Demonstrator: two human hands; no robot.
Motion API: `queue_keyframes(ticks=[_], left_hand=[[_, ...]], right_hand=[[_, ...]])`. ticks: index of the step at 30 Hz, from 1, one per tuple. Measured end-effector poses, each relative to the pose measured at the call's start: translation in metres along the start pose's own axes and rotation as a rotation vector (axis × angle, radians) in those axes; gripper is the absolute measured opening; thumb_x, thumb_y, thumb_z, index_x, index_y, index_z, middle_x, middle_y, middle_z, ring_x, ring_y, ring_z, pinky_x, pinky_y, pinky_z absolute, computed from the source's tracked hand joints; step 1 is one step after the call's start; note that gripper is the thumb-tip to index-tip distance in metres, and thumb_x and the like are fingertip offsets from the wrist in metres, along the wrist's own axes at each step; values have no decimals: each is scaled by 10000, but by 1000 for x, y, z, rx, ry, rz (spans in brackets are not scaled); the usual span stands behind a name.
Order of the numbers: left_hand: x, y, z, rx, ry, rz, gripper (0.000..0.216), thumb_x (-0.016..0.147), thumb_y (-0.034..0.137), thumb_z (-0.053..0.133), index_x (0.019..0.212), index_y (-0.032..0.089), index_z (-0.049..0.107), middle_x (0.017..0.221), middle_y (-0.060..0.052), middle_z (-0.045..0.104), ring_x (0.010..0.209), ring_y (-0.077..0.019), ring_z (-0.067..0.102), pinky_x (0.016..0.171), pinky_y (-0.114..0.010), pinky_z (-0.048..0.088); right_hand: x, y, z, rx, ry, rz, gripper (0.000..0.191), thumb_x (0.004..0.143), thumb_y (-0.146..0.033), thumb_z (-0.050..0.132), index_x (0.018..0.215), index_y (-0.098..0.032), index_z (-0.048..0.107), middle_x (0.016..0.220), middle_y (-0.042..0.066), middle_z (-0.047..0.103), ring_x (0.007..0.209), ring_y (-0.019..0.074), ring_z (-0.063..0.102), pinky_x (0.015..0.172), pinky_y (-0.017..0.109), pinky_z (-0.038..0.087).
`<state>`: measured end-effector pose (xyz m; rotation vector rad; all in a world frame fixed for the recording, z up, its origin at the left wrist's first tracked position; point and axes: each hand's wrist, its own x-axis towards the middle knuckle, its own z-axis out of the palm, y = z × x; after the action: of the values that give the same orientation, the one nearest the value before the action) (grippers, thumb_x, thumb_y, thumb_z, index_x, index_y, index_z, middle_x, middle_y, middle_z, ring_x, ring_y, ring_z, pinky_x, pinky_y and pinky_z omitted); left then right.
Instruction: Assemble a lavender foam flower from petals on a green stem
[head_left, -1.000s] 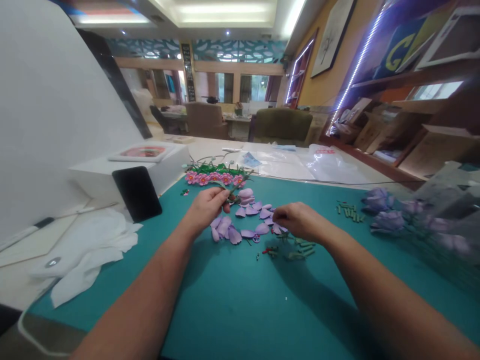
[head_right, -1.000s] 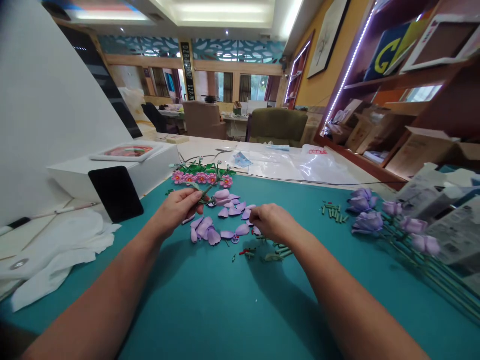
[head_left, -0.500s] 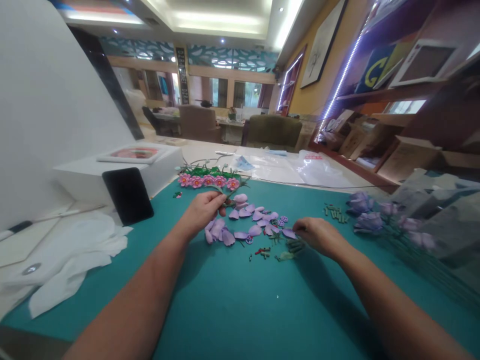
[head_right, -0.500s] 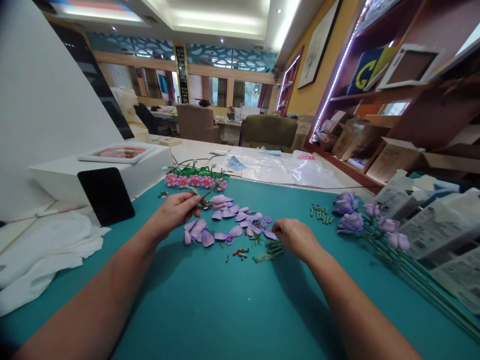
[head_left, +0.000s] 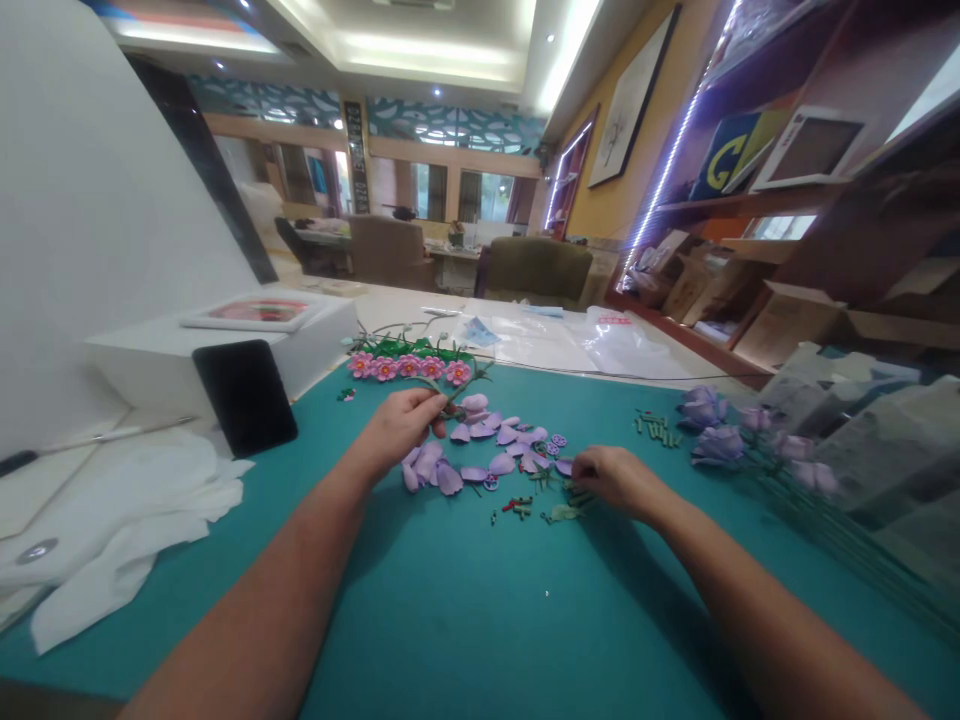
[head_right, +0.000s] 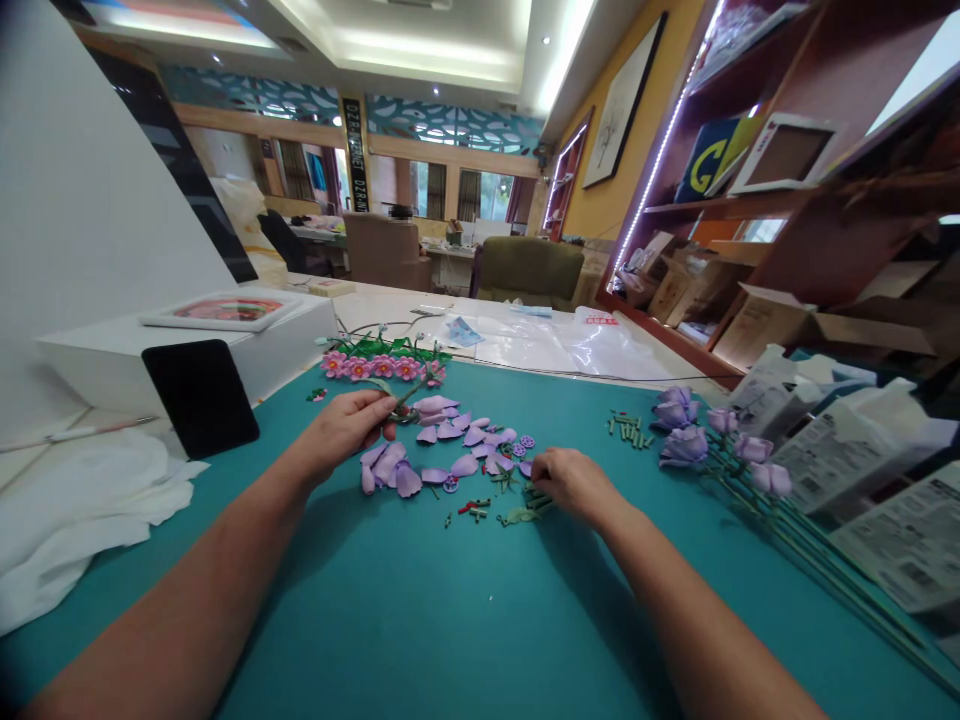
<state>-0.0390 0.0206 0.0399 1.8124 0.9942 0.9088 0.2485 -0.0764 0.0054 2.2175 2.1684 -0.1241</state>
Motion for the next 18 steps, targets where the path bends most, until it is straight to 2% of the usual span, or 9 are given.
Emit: queue_keyframes(ticks=[5, 9, 12, 18], left_hand=[[-2, 1, 1, 3, -4, 7, 334, 783, 450, 510, 703, 142, 615, 580, -12, 597, 434, -82, 392, 434, -209, 314], [-3, 1, 1, 22, -16, 14, 343, 797, 448, 493, 681, 148, 611, 574, -18, 596, 446, -90, 404, 443, -215, 323], [-2, -2, 1, 16, -29, 12, 342, 807, 434, 480, 677, 146, 609, 591, -21, 605, 450, -88, 408, 445, -214, 325], [0, -7, 1, -21, -65, 0, 340, 833, 414, 473, 793, 126, 649, 594, -15, 604, 444, -79, 379, 426, -203, 288]], right_hand=[[4, -8, 5, -54, -21, -28, 200, 829, -172, 502, 881, -230, 687, 955, 40, 678, 814, 161, 593, 581, 238, 288], [10, -10, 5, -81, -55, -45, 198, 816, -148, 503, 866, -212, 683, 866, 59, 683, 743, 166, 594, 557, 251, 262], [16, -8, 2, -78, -80, -75, 204, 763, -98, 511, 826, -197, 677, 819, 58, 678, 720, 168, 587, 556, 249, 268], [25, -3, 2, -54, -113, -142, 214, 665, -54, 522, 752, -193, 659, 866, 48, 666, 760, 167, 580, 575, 233, 302]])
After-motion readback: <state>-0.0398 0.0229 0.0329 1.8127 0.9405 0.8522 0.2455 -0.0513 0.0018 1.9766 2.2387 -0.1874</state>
